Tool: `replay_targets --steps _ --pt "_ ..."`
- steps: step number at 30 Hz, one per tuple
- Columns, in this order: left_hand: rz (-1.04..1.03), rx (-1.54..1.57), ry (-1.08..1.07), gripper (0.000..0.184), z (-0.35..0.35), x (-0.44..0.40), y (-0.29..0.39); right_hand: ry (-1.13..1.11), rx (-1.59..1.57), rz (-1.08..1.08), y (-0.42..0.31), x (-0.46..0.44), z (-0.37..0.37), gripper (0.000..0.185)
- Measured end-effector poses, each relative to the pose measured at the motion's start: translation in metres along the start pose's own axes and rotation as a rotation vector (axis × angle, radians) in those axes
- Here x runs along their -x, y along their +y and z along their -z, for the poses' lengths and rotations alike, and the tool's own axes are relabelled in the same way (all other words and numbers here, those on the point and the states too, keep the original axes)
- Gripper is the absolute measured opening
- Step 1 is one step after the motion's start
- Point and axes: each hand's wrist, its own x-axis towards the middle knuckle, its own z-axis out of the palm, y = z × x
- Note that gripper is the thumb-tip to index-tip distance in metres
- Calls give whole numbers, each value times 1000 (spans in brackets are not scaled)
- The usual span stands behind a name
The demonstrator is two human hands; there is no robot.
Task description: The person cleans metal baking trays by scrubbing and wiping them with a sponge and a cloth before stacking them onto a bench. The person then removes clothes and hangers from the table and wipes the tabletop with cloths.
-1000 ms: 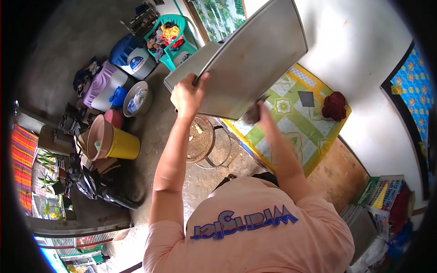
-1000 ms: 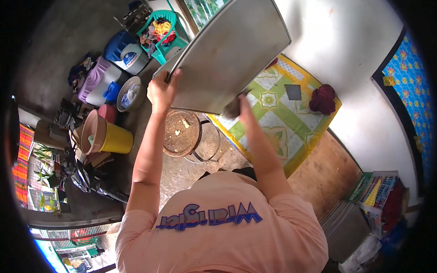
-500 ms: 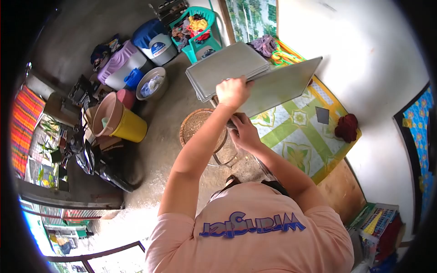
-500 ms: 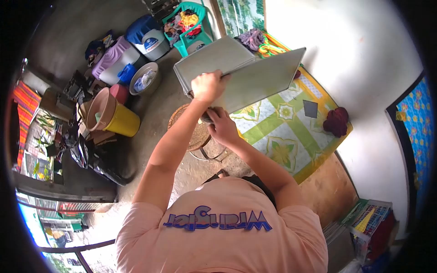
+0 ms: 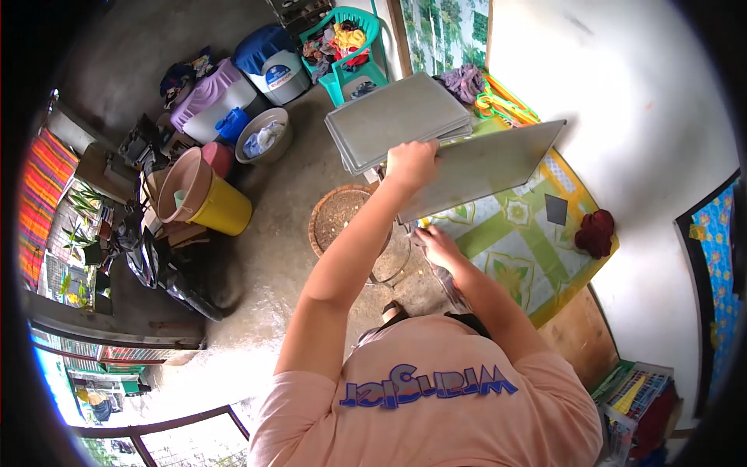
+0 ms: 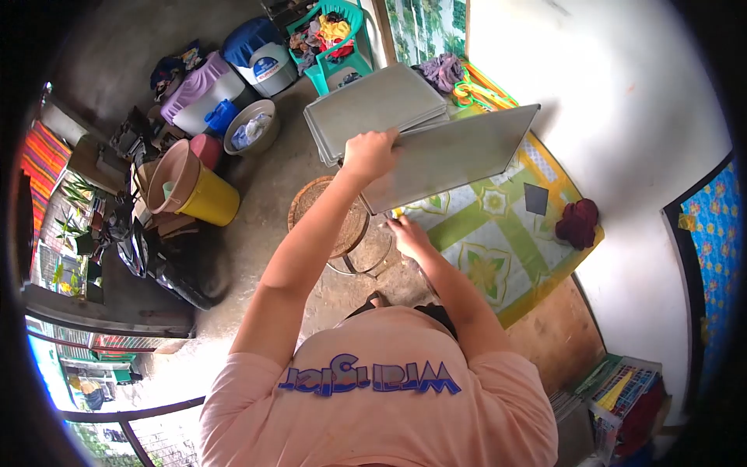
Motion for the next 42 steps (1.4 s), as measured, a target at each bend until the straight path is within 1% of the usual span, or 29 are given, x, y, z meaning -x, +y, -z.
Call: replay_targets --steps 1,2,3,4,5,6,7,8,10,13,16,17,18,19,20,22,24,26,29,32,33,36,37,40,42 --pt "-47 -21 6 29 -1 6 -2 100 -47 -21 9 9 5 51" --pt "-42 -26 31 27 -2 12 -5 198 -92 -45 21 17 12 51" --pt "-37 -28 54 26 1 19 -7 250 -348 -172 24 25 32 47" --pt "-35 -31 75 24 6 25 -9 333 -326 -164 65 22 25 42" --pt "-50 -51 114 23 16 33 -12 283 -598 -347 66 33 56 40" --pt "-64 -71 152 21 27 39 -17 418 -588 -325 93 37 58 45" --pt "-93 -108 204 19 34 43 -26 521 -589 -353 108 46 66 52" --pt "-108 -122 262 19 45 47 -33 547 -742 -424 117 53 77 57" --pt "-109 -188 348 18 64 50 -50 596 -1186 -593 78 71 125 59" --pt "-155 -270 475 15 71 41 -83 671 -1294 -633 66 69 139 52" --pt "-179 -341 574 8 40 27 -113 626 -1333 -520 48 53 136 49" --pt "-173 -375 596 8 23 23 -123 593 -1378 -505 40 48 134 51" --pt "-168 -410 617 10 6 19 -133 584 -1340 -518 39 41 125 48" --pt "-178 -424 611 18 -13 15 -146 556 -1343 -513 31 37 123 46" --pt "-191 -451 651 19 -32 12 -157 525 -1345 -507 21 34 123 44" --pt "-88 -359 555 18 -61 14 -165 507 -1381 -550 2 31 125 43" --pt "99 -306 338 14 -79 15 -162 488 -1422 -575 -5 26 119 41" --pt "83 -313 359 7 -99 10 -162 472 -1466 -582 -1 24 108 39" --pt "116 -299 278 9 -148 -5 -175 444 -1423 -620 -3 26 102 38" --pt "100 -325 283 10 -178 -29 -184 438 -1413 -606 6 31 85 37" --pt "243 -197 15 21 -167 -42 -177 438 -1444 -621 10 33 82 40" --pt "280 -258 -173 37 -133 -66 -169 509 -1476 -685 10 39 77 39" --pt "271 -220 -303 57 -115 -71 -165 539 -1481 -702 9 40 77 39" --pt "187 -156 -72 74 -126 -72 -155 604 -1468 -742 4 40 76 40" --pt "211 106 -147 77 -130 -53 -129 629 -1420 -754 2 36 74 40"
